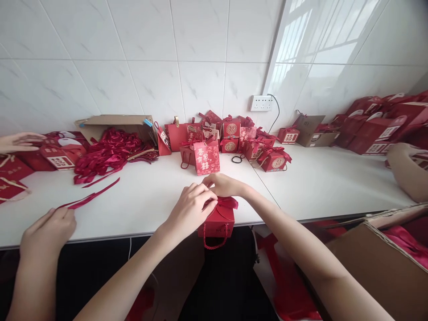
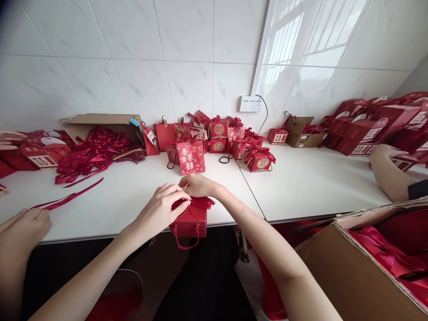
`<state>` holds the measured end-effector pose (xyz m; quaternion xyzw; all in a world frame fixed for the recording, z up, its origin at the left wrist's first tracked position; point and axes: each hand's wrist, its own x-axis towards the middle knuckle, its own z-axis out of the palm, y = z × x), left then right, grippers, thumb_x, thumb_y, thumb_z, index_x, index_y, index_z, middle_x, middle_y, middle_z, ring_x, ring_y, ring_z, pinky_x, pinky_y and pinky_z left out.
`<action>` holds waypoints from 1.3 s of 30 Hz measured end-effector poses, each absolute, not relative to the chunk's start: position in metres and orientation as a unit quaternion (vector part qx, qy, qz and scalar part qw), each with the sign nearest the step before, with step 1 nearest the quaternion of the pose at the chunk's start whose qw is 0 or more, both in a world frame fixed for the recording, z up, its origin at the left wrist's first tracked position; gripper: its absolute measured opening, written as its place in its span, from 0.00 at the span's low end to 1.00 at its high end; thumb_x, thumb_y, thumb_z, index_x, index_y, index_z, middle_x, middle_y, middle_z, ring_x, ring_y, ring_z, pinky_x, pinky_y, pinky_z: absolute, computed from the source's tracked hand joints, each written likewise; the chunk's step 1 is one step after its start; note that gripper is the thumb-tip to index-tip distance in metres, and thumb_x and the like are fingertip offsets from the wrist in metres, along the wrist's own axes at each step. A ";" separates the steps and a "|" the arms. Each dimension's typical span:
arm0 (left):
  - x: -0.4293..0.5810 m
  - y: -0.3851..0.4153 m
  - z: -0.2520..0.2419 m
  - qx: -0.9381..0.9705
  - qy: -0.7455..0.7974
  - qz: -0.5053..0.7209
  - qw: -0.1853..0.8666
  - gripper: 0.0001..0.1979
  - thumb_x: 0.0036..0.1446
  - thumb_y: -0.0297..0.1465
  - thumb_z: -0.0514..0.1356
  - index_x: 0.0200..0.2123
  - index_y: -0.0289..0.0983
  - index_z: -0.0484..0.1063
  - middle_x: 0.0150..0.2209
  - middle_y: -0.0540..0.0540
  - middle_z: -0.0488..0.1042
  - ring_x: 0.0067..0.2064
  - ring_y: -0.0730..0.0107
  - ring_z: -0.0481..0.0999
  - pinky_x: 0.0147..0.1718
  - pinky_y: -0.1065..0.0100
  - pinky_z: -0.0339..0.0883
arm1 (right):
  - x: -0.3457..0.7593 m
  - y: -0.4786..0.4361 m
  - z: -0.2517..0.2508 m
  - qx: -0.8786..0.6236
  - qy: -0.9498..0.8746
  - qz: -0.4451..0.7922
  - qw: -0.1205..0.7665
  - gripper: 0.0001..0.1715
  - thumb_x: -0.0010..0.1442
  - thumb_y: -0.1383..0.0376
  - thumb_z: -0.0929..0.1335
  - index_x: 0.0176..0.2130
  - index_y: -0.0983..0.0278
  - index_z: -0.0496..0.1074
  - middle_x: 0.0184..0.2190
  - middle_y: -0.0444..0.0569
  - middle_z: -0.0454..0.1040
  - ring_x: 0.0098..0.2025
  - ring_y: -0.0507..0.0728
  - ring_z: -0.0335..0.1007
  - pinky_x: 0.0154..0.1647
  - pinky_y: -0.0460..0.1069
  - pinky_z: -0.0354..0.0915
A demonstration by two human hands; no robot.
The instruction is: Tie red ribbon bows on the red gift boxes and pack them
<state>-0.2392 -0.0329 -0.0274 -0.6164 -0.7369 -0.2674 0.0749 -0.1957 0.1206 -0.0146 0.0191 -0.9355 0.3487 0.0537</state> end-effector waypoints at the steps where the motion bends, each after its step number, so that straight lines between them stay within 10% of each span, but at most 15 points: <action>1: -0.240 -0.033 -0.029 -0.617 -0.739 -0.258 0.083 0.08 0.59 0.30 0.53 0.33 0.39 0.73 0.34 0.47 0.74 0.40 0.62 0.69 0.42 0.60 0.60 | -0.198 0.121 -0.015 0.021 -0.934 0.355 0.037 0.12 0.51 0.73 0.64 0.33 0.66 0.75 0.31 0.47 0.77 0.34 0.54 0.71 0.34 0.46 0.64; 22: -0.239 -0.032 -0.032 -0.608 -0.747 -0.265 0.054 0.07 0.58 0.27 0.54 0.31 0.38 0.72 0.33 0.49 0.74 0.36 0.67 0.71 0.41 0.61 0.62 | -0.200 0.114 -0.024 -0.072 -0.865 0.476 0.145 0.08 0.55 0.67 0.64 0.27 0.67 0.70 0.27 0.46 0.74 0.31 0.51 0.68 0.34 0.46 0.62; 33: -0.237 -0.030 -0.030 -0.584 -0.744 -0.326 -0.013 0.07 0.57 0.29 0.54 0.29 0.39 0.72 0.32 0.49 0.74 0.36 0.66 0.71 0.37 0.64 0.64 | -0.110 0.149 -0.048 -0.191 -0.823 0.535 -0.012 0.37 0.53 0.37 0.58 0.24 0.66 0.71 0.26 0.51 0.74 0.30 0.54 0.69 0.36 0.50 0.63; 39: -0.239 -0.030 -0.031 -0.578 -0.743 -0.335 -0.035 0.07 0.58 0.31 0.54 0.30 0.39 0.71 0.33 0.49 0.74 0.38 0.66 0.70 0.37 0.65 0.65 | -0.109 0.147 -0.042 -0.165 -0.807 0.560 0.085 0.24 0.50 0.46 0.67 0.27 0.65 0.69 0.25 0.46 0.70 0.30 0.52 0.65 0.34 0.48 0.59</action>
